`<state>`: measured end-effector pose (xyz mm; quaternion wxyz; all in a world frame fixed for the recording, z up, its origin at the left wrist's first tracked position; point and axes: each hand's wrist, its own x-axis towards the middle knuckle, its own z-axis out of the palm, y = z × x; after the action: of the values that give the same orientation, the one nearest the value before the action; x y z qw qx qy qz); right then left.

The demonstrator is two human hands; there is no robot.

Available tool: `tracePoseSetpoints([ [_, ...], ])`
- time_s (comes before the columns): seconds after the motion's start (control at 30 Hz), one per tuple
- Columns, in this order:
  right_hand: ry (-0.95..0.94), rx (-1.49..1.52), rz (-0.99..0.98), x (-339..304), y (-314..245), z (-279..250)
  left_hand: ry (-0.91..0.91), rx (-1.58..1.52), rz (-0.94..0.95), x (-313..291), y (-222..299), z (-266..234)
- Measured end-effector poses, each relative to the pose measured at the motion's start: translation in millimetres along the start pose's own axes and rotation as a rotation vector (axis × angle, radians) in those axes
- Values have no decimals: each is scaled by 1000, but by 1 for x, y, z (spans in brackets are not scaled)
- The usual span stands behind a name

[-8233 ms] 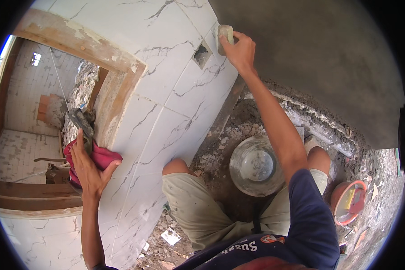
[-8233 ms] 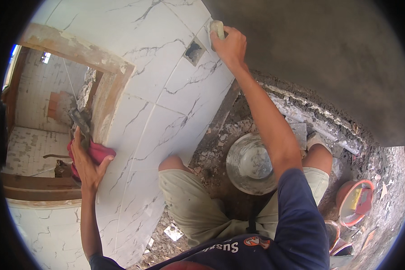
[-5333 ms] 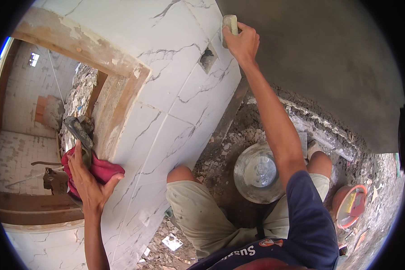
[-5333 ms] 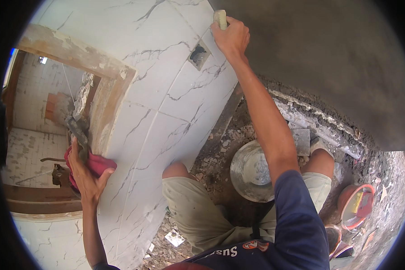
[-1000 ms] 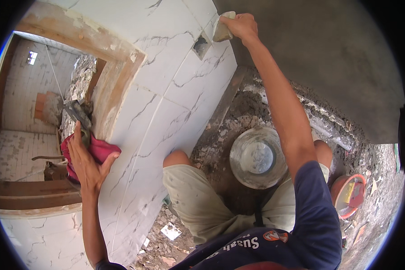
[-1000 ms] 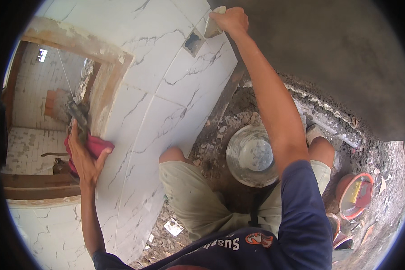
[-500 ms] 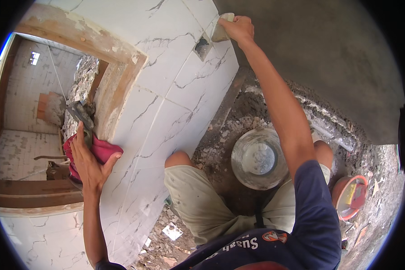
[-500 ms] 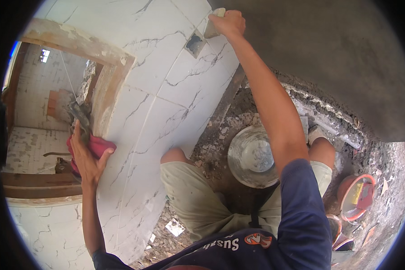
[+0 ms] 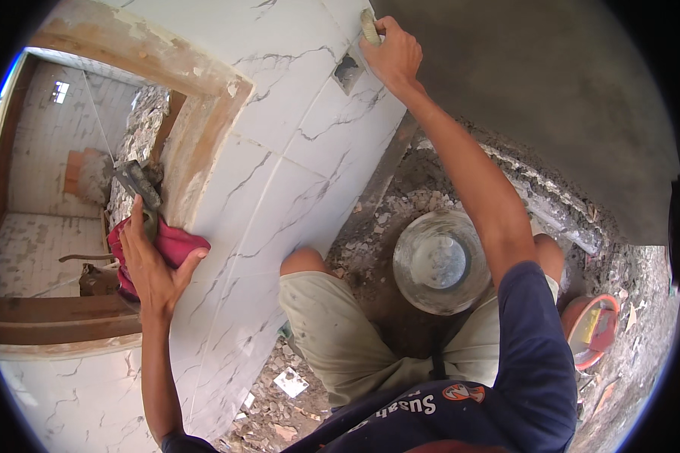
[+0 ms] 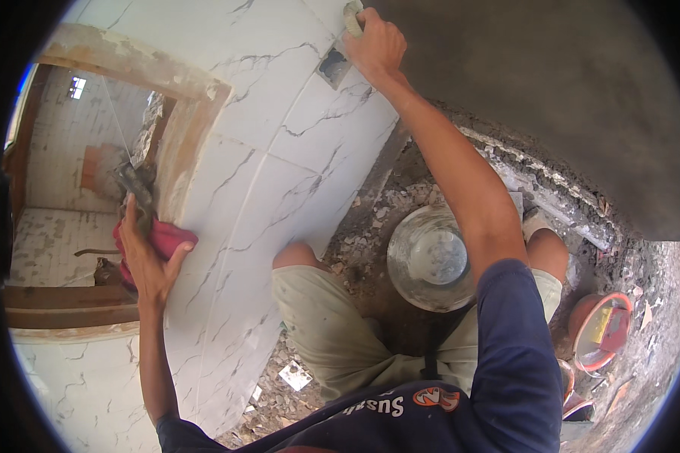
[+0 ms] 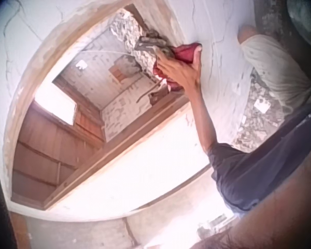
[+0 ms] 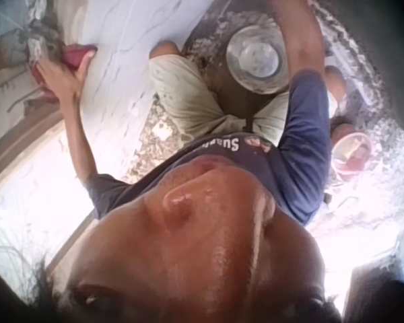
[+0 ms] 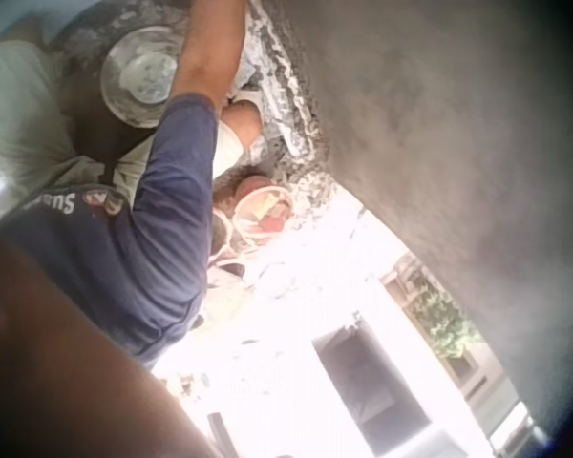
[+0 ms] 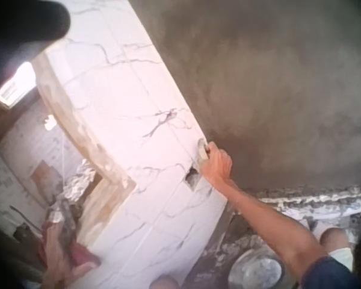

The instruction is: The person kneels on the floor and uses a small sponge to apply grout into the gaps between white marble-patterned wall tiles. They repeatedly dip the sponge into a bucket of water and wipe the tile surface to clean excess grout. Later, they use a green cloth to wipe the tiles and a finger to smooth the grout lines.

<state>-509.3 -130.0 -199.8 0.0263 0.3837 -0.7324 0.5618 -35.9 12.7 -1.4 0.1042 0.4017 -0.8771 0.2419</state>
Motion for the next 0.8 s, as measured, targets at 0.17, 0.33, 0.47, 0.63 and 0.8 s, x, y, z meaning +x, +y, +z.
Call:
tracePoseSetpoints([
  [0.17, -76, 94, -164, -42, 21, 0, 9, 48, 26, -8, -7, -9],
  [0.33, 18, 13, 112, -25, 13, 7, 27, 42, 53, 0, -2, 1],
  [0.47, -50, 16, -150, -51, 14, 1, 16, 46, 42, -6, -2, 0],
  [0.63, -88, 125, 76, -37, 34, -17, 10, 21, 1, -5, -2, -13],
  [0.8, -6, 177, 132, 11, -23, -16, 23, -12, 2, 1, -4, -3],
])
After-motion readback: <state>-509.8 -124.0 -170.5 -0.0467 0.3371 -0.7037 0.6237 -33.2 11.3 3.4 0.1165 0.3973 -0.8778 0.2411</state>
